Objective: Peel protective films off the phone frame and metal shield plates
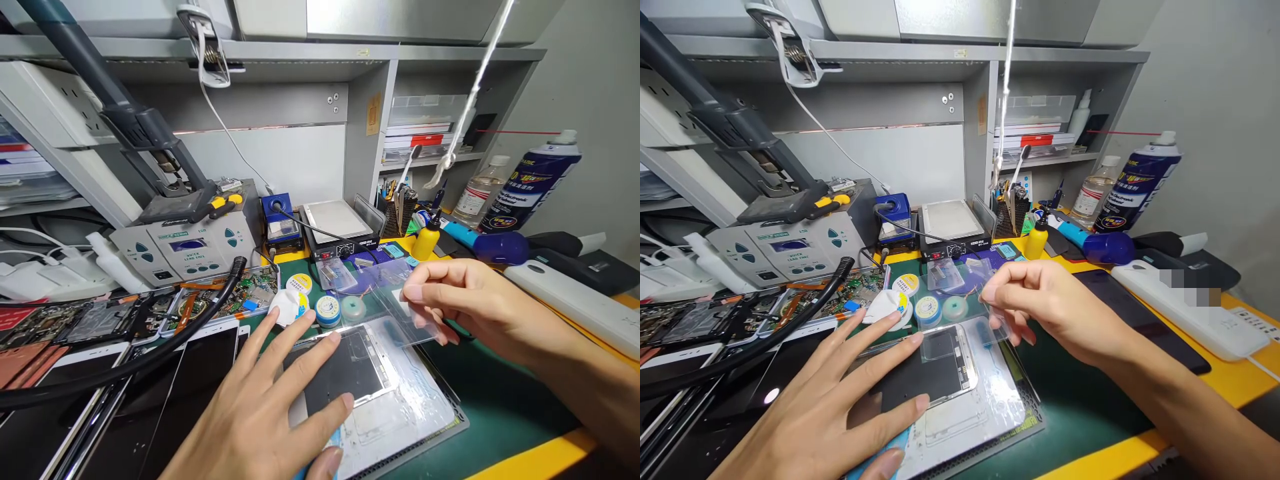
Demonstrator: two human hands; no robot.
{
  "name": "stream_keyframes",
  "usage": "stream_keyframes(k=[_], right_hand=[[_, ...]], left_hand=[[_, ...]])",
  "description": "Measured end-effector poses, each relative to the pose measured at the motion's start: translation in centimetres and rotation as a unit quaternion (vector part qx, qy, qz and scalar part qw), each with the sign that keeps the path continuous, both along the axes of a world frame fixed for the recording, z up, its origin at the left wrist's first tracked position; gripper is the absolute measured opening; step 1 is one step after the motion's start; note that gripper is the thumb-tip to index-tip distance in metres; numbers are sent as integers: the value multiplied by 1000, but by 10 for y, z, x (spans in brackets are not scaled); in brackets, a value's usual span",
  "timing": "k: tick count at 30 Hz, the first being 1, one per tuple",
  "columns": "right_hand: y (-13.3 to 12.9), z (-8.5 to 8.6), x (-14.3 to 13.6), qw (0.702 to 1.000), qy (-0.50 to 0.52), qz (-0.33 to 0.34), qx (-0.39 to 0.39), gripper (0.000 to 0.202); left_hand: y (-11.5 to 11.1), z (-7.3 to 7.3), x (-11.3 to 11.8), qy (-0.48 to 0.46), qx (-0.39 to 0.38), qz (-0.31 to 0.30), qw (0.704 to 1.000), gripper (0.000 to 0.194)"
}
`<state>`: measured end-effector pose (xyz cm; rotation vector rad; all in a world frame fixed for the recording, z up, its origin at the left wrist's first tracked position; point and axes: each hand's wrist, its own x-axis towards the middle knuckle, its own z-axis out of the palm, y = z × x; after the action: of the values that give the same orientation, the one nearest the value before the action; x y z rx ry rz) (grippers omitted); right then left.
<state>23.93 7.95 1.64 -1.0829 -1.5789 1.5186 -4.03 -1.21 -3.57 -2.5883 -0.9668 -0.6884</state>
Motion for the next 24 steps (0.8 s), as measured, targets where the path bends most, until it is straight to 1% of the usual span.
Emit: stream_keyframes(k=[1,5,8,11,13,15,18,21,23,24], right_hand=[[0,0,0,1000,1,-1,1,24],[-1,2,1,1000,1,4,2,28],[-1,3,3,1000,-1,6,3,29],[0,2,3,1000,-4,6,4,25],[2,3,4,1000,-6,1,5,25],[6,4,8,1000,-13,-8,13,26],[15,8,19,997,-63,-16,43,26],[25,12,33,991,-125,5,50,23],[31,12,42,987,-153,30,40,22],[34,12,45,984,-169,40,36,21]], left_hand=[[0,0,0,-7,-2,3,1000,31],[-4,5,5,-59,-49,16,997,30],[-5,6,7,-82,-46,9,995,36],[-6,5,5,-100,-46,1,994,36],[-6,5,3,-110,-60,15,992,35],[-7,5,0,-103,-76,51,990,42],[-5,5,-2,-64,-71,79,992,56],[-1,4,-4,-53,-71,103,991,57],[3,3,-6,-62,-66,98,991,58],[4,3,-6,-65,-59,80,993,60]])
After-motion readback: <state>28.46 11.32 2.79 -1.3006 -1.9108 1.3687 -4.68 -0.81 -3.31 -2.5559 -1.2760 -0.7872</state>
